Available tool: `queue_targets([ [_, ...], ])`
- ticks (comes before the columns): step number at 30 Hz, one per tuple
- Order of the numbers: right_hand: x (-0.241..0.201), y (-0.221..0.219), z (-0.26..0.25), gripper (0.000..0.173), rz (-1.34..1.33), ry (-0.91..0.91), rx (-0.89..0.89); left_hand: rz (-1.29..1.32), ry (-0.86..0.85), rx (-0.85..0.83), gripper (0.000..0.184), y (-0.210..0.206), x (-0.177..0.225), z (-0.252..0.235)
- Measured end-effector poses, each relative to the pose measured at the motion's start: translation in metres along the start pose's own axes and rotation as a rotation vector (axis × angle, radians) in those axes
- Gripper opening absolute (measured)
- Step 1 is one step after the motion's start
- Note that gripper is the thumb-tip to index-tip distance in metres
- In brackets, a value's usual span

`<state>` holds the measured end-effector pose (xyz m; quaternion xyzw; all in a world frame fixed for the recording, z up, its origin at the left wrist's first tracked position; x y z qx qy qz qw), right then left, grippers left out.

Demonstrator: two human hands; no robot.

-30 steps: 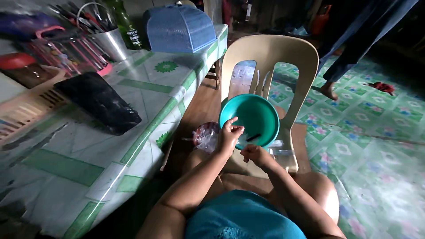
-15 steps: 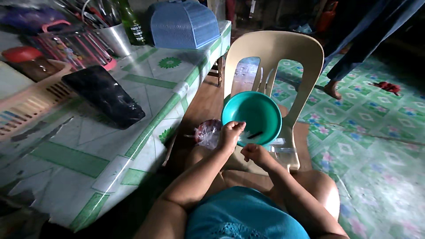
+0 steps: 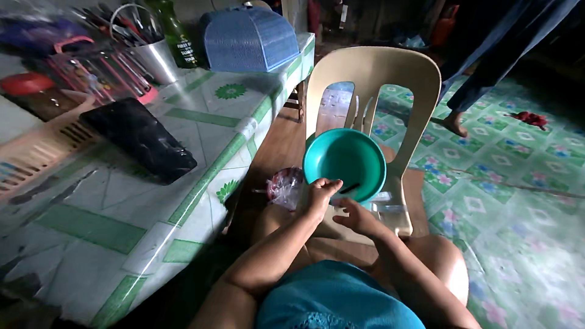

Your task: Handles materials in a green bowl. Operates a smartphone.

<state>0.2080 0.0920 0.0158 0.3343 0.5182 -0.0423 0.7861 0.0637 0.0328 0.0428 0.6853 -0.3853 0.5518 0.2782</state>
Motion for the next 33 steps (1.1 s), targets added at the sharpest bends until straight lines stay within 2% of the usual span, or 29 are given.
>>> queue_targets([
  [1,-0.004,0.004,-0.001,0.06,-0.073,0.014,0.019,0.024,0.03,-0.011,0.021,-0.002,0.001,0.002],
  [2,-0.006,0.007,-0.002,0.059,-0.139,0.022,0.036,0.047,0.061,-0.012,0.019,-0.004,0.002,0.004],
  [6,-0.015,0.009,-0.007,0.021,-0.297,0.009,0.118,0.042,0.166,-0.001,0.02,-0.007,0.001,0.005],
  [8,-0.014,0.007,-0.008,0.014,-0.386,0.005,0.113,0.047,0.191,-0.013,0.025,-0.006,0.0,0.004],
  [10,-0.01,0.006,-0.009,0.012,-0.429,-0.021,0.106,0.064,0.16,-0.062,0.029,-0.004,-0.002,0.002],
  [16,-0.002,-0.001,-0.009,0.012,-0.432,0.002,0.097,-0.015,0.012,-0.017,0.015,-0.001,-0.003,0.002],
  [21,-0.002,-0.005,-0.009,0.011,-0.492,0.029,0.094,0.013,0.025,0.039,0.02,-0.005,-0.011,0.003],
  [23,-0.002,-0.002,-0.01,0.013,-0.492,0.012,0.133,0.059,0.037,-0.027,0.022,-0.005,-0.013,0.004],
  [25,-0.001,0.001,-0.009,0.013,-0.496,-0.028,0.175,0.087,0.049,-0.166,0.034,-0.004,-0.012,0.006],
  [26,0.0,0.003,-0.009,0.012,-0.509,-0.04,0.185,0.068,0.062,-0.214,0.035,-0.003,-0.01,0.007],
  [29,-0.001,0.001,-0.008,0.013,-0.5,-0.05,0.155,-0.015,0.081,-0.193,0.025,-0.003,-0.008,0.009],
  [33,-0.001,-0.008,-0.007,0.012,-0.453,-0.017,0.051,0.017,0.137,-0.098,0.018,-0.002,-0.012,0.007],
])
Point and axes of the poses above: each hand's wrist, its own z-axis away from the middle knuckle, its own y-axis out of the back of the hand, x = y × z, the point moved 3 cm from there along -z, towards the middle knuckle, and after that the axes turned 12 degrees about -y, right-handed, at the moved point
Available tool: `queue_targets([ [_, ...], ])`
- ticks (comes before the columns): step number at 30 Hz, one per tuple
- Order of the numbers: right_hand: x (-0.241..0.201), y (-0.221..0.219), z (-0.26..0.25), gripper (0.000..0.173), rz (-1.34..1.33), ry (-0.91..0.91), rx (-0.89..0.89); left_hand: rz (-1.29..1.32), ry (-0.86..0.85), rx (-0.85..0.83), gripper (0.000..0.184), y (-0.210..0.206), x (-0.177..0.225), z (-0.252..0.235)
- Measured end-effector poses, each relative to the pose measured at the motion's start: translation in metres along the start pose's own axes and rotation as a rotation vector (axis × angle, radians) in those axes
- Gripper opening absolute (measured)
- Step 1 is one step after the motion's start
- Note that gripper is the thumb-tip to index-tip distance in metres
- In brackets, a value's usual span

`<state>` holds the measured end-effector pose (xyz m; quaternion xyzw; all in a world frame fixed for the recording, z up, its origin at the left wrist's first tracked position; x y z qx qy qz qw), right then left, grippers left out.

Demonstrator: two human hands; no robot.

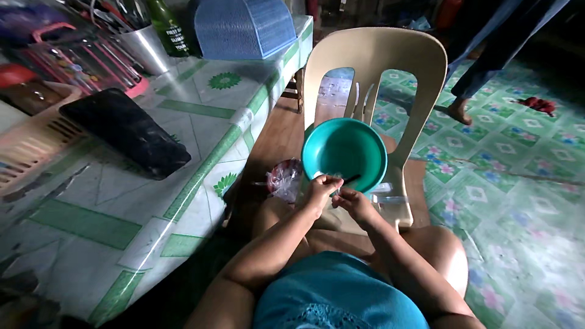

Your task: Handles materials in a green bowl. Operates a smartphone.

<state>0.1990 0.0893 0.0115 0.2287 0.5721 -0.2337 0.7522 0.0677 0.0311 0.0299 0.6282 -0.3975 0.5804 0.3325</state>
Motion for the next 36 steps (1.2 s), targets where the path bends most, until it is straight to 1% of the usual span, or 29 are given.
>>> queue_targets([
  [2,0.002,0.0,0.0,0.012,-0.03,-0.002,0.011,0.031,0.007,-0.012,0.019,0.0,0.0,-0.001],
  [4,0.003,0.002,-0.002,0.012,-0.096,-0.002,0.057,0.048,0.017,-0.091,0.027,0.0,0.001,0.001],
  [6,0.004,0.005,-0.002,0.012,-0.108,-0.009,0.07,0.04,0.013,-0.109,0.024,-0.001,0.001,0.004],
  [10,0.003,0.006,0.002,0.011,0.001,-0.032,0.016,0.029,0.019,-0.079,0.016,-0.001,0.001,0.007],
  [11,0.002,0.008,0.003,0.014,0.055,-0.024,0.011,0.024,0.024,-0.071,0.015,0.0,0.001,0.007],
  [12,-0.002,0.011,0.005,0.022,0.126,-0.003,0.032,0.018,0.028,-0.065,0.014,0.001,0.001,0.007],
  [14,-0.012,0.022,0.008,0.035,0.244,0.06,0.16,-0.015,0.023,-0.064,0.015,0.005,0.003,0.007],
  [15,-0.018,0.028,0.011,0.039,0.282,0.115,0.225,-0.037,0.016,-0.067,0.016,0.006,0.003,0.007],
  [16,-0.025,0.035,0.013,0.04,0.318,0.209,0.265,-0.062,0.007,-0.066,0.017,0.007,0.004,0.007],
  [18,-0.04,0.042,0.016,0.035,0.4,0.441,0.274,-0.104,0.003,-0.058,0.018,0.007,0.006,0.009],
  [19,-0.048,0.044,0.017,0.031,0.453,0.526,0.264,-0.117,-0.01,-0.067,0.018,0.007,0.007,0.009],
  [20,-0.055,0.044,0.017,0.027,0.528,0.582,0.254,-0.125,-0.036,-0.075,0.016,0.006,0.006,0.01],
  [22,-0.065,0.041,0.014,0.016,0.718,0.611,0.244,-0.179,-0.089,-0.092,0.014,0.006,0.004,0.009],
  [24,-0.073,0.037,0.009,0.006,0.898,0.577,0.252,-0.315,-0.107,-0.111,0.017,0.008,0.006,0.008],
  [25,-0.075,0.038,0.004,0.005,0.944,0.578,0.273,-0.383,-0.107,-0.116,0.018,0.011,0.008,0.007],
  [26,-0.077,0.04,-0.002,0.006,0.945,0.571,0.298,-0.425,-0.099,-0.101,0.018,0.016,0.008,0.005],
  [28,-0.076,0.05,-0.021,0.011,0.892,0.508,0.325,-0.411,-0.104,-0.036,0.016,0.031,0.006,0.001],
  [30,-0.064,0.062,-0.047,0.014,0.956,0.361,0.312,-0.378,-0.17,0.037,0.016,0.053,0.001,-0.002],
  [31,-0.054,0.067,-0.061,0.013,1.046,0.264,0.279,-0.382,-0.194,0.069,0.017,0.065,0.002,-0.002],
  [33,-0.034,0.07,-0.084,0.016,1.278,0.008,0.156,-0.394,-0.243,0.141,0.017,0.086,0.01,0.002],
  [35,-0.023,0.069,-0.096,0.025,1.496,-0.178,0.072,-0.426,-0.32,0.215,0.015,0.105,0.014,0.007],
  [36,-0.022,0.067,-0.098,0.03,1.553,-0.24,0.04,-0.451,-0.368,0.257,0.014,0.113,0.014,0.009],
])
Point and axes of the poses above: each hand's wrist, its own z-axis away from the middle knuckle, its own y-axis out of the back of the hand, x = y × z, the point moved 3 cm from there along -z, towards the middle knuckle, and after that the axes turned 12 degrees about -y, right-handed, at the moved point
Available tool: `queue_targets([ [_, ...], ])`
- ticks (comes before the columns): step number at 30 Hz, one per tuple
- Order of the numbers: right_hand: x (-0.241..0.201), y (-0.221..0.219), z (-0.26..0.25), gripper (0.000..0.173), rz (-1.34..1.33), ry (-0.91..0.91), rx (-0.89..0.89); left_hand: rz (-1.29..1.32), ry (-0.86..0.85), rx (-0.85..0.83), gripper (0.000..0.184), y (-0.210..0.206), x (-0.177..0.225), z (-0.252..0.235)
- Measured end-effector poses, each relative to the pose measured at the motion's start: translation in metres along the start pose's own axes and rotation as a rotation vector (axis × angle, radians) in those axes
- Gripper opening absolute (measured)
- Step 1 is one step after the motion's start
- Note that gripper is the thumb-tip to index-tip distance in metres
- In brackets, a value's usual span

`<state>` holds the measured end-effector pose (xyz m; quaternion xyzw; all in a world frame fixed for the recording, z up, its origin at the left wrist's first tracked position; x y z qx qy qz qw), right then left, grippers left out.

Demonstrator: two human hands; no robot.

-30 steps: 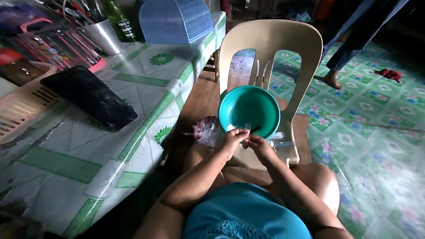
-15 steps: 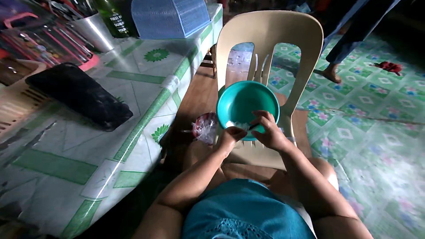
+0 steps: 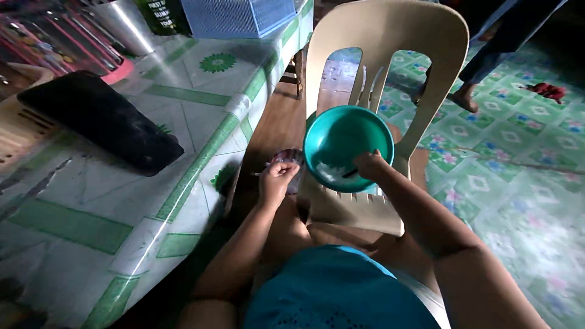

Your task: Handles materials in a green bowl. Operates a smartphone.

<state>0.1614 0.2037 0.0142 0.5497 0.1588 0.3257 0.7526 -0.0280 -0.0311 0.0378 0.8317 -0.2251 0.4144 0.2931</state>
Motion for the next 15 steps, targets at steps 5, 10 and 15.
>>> queue_targets([
  [5,-0.002,-0.024,-0.022,0.027,0.078,0.082,0.075,-0.049,-0.169,0.182,0.013,0.011,-0.038,0.018],
  [10,-0.002,-0.009,-0.022,0.027,0.166,0.136,0.05,0.001,-0.166,0.222,0.012,-0.006,-0.068,0.036],
  [15,-0.004,0.015,-0.015,0.027,-0.002,0.222,-0.206,0.001,-0.1,0.186,0.014,-0.015,-0.079,0.043],
])
Point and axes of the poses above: each hand's wrist, its own z-axis away from the middle knuckle, its own y-axis out of the back of the hand, x = y × z, the point moved 3 cm from there along -z, towards the middle knuckle, and after that the axes turned 12 degrees about -y, right-handed, at the moved point
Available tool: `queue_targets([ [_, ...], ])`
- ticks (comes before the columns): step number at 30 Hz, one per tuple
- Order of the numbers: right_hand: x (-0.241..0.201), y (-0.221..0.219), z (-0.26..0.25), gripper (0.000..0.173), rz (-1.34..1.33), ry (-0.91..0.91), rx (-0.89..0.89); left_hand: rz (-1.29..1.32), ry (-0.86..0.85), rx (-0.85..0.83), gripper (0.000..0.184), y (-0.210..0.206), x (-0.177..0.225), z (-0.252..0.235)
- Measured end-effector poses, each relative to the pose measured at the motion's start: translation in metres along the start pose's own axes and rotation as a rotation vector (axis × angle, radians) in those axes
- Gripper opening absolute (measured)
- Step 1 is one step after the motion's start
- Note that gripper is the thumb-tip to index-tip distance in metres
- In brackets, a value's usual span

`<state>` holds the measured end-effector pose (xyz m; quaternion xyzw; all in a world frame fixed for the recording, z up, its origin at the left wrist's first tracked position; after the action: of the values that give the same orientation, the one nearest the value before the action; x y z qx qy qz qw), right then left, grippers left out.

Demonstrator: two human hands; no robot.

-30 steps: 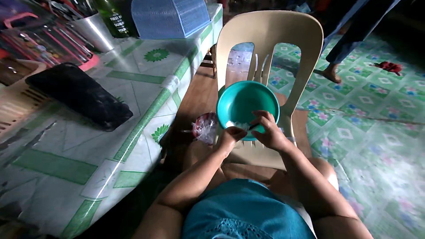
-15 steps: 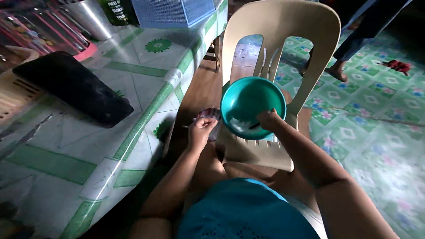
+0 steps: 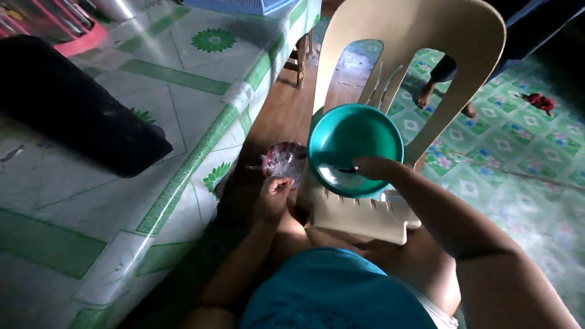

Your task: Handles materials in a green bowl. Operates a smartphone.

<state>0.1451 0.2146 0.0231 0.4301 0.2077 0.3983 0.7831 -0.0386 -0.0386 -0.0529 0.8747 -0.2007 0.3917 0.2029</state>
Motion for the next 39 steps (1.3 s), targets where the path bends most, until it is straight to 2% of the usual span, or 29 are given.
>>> queue_targets([
  [3,-0.009,-0.018,-0.002,0.025,-0.18,0.129,-0.009,0.01,0.043,-0.003,0.014,-0.002,-0.002,-0.003],
  [7,-0.015,-0.03,-0.003,0.025,-0.076,-0.067,-0.046,0.049,0.04,0.023,0.01,-0.004,-0.006,-0.003],
  [11,-0.021,-0.011,0.001,0.023,-0.219,0.009,-0.01,0.097,0.038,0.004,0.01,-0.004,-0.006,-0.003],
  [14,-0.034,-0.019,-0.004,0.025,-0.16,-0.07,-0.06,0.091,0.061,0.001,0.011,-0.004,-0.007,-0.004],
  [16,-0.027,-0.02,-0.007,0.026,-0.137,-0.1,-0.025,0.086,0.08,0.004,0.011,-0.004,-0.007,-0.004],
  [20,-0.002,0.009,0.003,0.029,-0.227,-0.047,-0.036,0.084,0.088,0.002,0.012,-0.004,-0.005,-0.004],
  [23,0.017,-0.001,-0.009,0.026,-0.169,-0.083,-0.007,0.084,0.078,0.011,0.012,-0.005,-0.008,-0.004],
  [28,0.0,-0.009,-0.004,0.03,-0.152,-0.049,-0.118,0.08,0.065,-0.003,0.011,-0.004,-0.006,-0.005],
  [30,0.0,-0.012,-0.005,0.03,-0.17,-0.035,-0.08,0.072,0.047,-0.003,0.012,-0.005,-0.007,-0.005],
  [33,-0.001,-0.02,-0.009,0.023,-0.047,-0.073,0.052,0.07,0.058,-0.011,0.012,-0.005,-0.008,-0.005],
  [36,-0.001,-0.005,-0.004,0.025,0.084,-0.101,0.127,0.065,0.066,-0.017,0.013,-0.006,-0.009,-0.005],
  [39,-0.001,0.001,-0.011,0.025,0.054,-0.049,0.302,0.052,0.056,-0.016,0.012,-0.007,-0.011,-0.005],
])
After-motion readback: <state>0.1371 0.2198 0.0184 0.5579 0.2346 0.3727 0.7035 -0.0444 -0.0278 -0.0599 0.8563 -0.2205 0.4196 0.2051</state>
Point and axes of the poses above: each hand's wrist, its own z-axis away from the middle knuckle, its own y-axis out of the back of the hand, x = y × z, the point moved 3 cm from there along -z, towards the middle knuckle, and after that the axes turned 12 degrees about -y, right-handed, at the moved point
